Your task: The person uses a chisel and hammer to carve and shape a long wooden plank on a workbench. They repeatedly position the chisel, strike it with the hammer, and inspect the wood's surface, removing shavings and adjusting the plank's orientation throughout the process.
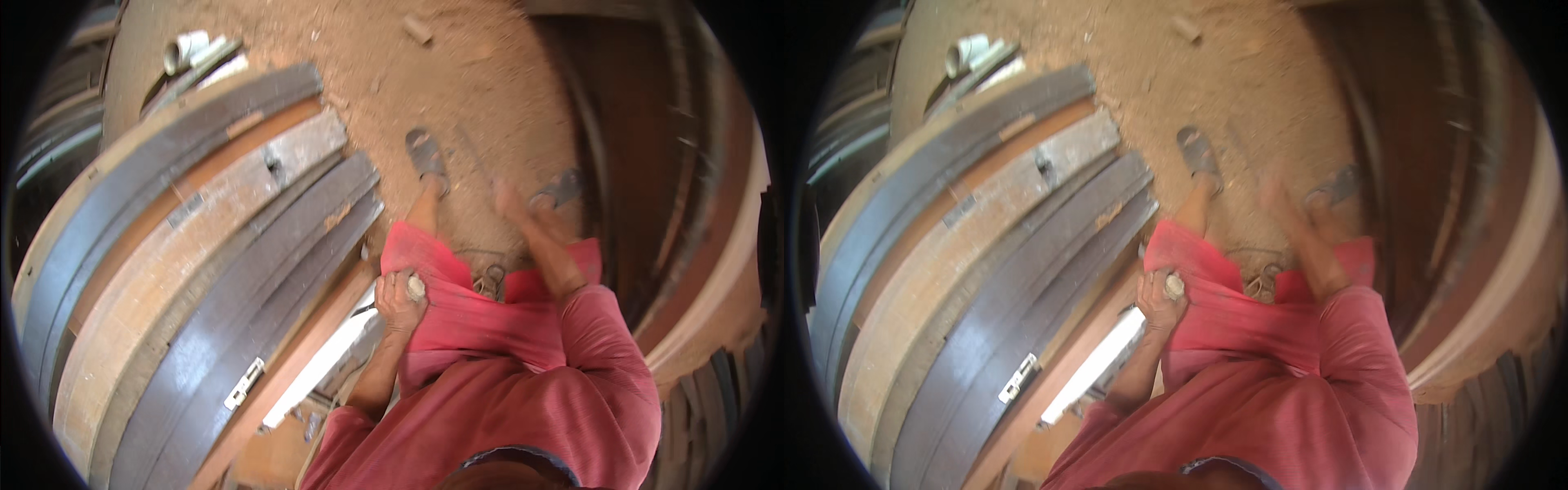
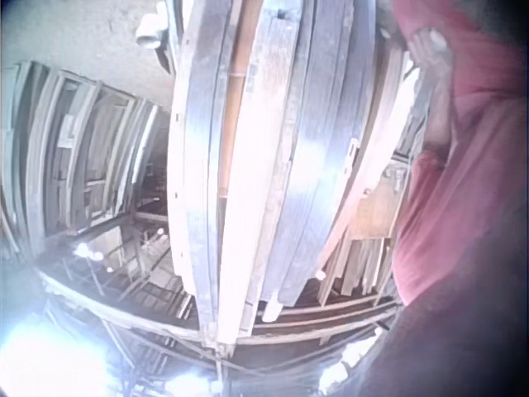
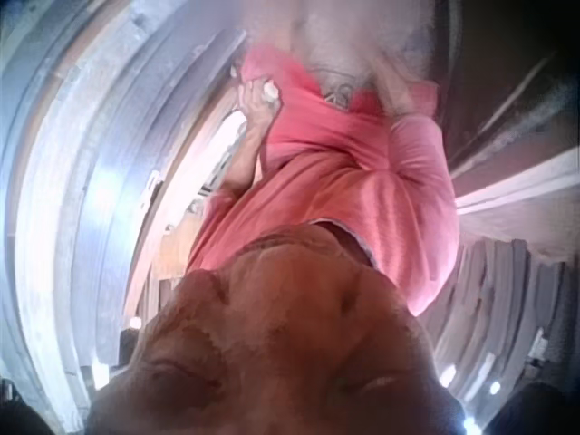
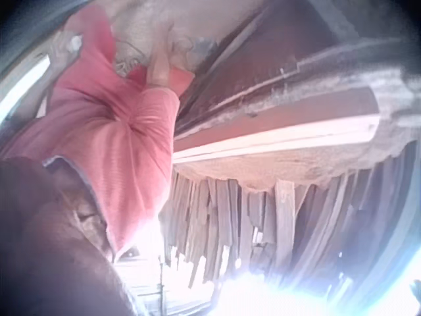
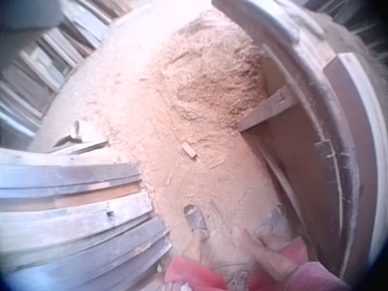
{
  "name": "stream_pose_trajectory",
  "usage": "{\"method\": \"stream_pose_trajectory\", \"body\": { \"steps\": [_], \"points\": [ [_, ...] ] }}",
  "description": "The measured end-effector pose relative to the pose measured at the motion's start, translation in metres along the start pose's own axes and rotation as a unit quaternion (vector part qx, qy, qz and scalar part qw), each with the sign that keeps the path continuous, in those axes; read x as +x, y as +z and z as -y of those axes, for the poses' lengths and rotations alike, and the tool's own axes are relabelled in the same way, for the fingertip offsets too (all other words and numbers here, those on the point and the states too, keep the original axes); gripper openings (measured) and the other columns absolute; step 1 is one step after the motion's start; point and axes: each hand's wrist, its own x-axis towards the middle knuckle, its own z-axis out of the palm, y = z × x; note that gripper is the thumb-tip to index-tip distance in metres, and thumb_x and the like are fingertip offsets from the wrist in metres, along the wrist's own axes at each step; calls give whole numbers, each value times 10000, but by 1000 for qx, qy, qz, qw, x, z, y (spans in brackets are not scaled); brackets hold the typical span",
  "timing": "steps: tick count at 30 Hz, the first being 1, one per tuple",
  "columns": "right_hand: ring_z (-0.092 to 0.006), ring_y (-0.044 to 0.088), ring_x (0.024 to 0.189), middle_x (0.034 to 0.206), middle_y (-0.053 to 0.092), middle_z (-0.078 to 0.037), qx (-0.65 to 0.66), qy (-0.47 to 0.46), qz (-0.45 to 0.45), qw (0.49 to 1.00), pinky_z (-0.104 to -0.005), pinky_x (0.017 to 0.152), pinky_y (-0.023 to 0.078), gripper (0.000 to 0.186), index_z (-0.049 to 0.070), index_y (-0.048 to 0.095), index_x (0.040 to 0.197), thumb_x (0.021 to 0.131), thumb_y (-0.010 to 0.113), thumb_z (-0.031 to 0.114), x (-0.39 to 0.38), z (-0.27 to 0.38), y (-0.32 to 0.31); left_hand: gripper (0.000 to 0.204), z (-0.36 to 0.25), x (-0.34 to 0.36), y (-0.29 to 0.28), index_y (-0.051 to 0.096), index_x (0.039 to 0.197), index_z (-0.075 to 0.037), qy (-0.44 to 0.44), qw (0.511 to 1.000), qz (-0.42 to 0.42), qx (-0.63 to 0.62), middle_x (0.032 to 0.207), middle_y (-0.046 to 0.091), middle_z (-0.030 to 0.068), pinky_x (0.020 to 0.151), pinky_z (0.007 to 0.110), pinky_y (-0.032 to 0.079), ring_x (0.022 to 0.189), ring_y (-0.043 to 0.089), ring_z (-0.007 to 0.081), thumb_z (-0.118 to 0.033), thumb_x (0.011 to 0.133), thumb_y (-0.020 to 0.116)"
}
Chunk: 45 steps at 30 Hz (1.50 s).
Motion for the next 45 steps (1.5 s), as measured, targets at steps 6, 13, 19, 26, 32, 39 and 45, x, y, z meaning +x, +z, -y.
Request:
{"method": "stream_pose_trajectory", "body": {
  "steps": [6, 13, 19, 26, 32, 39, 45],
  "points": [
    [-309, 603, 798, 864, 634, -162, 130, 99, 96, 982, -437, 673, 472, 129, 27, 670, 901, 875, 632, 147, -131, 19, -40, 382, -19, 27, -19, 672, 1026, -111, -12, 996, 90, -4, 1002, 678, 143, 840, 498, 527, 993, 629, 379, -128, 666, 800],
    [-130, 516, 576, 688, 577, -38, 639, -150, -137, 742, -300, 488, 371, 216, 83, 626, 740, 945, 619, 150, -228, 235, -348, 367, -61, 105, -85, 672, 1131, -105, 104, 954, 280, 6, 1135, 711, 206, 906, 514, 548, 1082, 674, 414, -142, 770, 725],
    [-141, 647, 912, 1086, 697, -99, 514, -390, -430, 631, -284, 857, 540, 415, 1, 509, 1397, 1059, 559, 236, -418, 305, -554, 403, -62, 164, -105, 672, 1177, -87, 167, 938, 300, 52, 1110, 712, 245, 898, 506, 557, 1055, 688, 417, -130, 777, 687],
    [-216, 694, 918, 1023, 743, -142, 339, -122, -554, 751, -356, 836, 544, 327, -56, 678, 1160, 969, 605, 199, -442, 123, -441, 371, -125, 178, -154, 690, 1143, -85, 229, 912, 299, 161, 1096, 714, 256, 898, 500, 559, 1054, 691, 416, -182, 785, 695],
    [-305, 710, 896, 920, 727, -207, 272, 110, -627, 722, -425, 803, 529, 290, 1, 712, 1034, 900, 655, 252, -490, -84, -329, 386, -205, 146, -160, 704, 1138, -69, 269, 891, 318, 179, 1105, 713, 252, 911, 486, 555, 1076, 684, 413, -252, 798, 732],
    [-410, 673, 1106, 1114, 707, -259, 348, 356, -476, 725, -480, 933, 509, 330, 23, 693, 1121, 919, 609, 269, -572, -241, -293, 799, -400, 50, -151, 411, 1528, -122, 370, 883, 253, 143, 1074, 703, 283, 892, 502, 544, 1055, 670, 450, -171, 800, 735],
    [-408, 605, 1237, 1320, 616, -286, 222, 406, -411, 785, -493, 1052, 452, 556, -14, 566, 1342, 879, 676, 274, -533, -346, -217, 915, -528, -12, -105, 281, 1594, -151, 480, 807, 281, 201, 1023, 698, 299, 859, 539, 527, 1000, 667, 475, -129, 784, 705]
  ]
}}
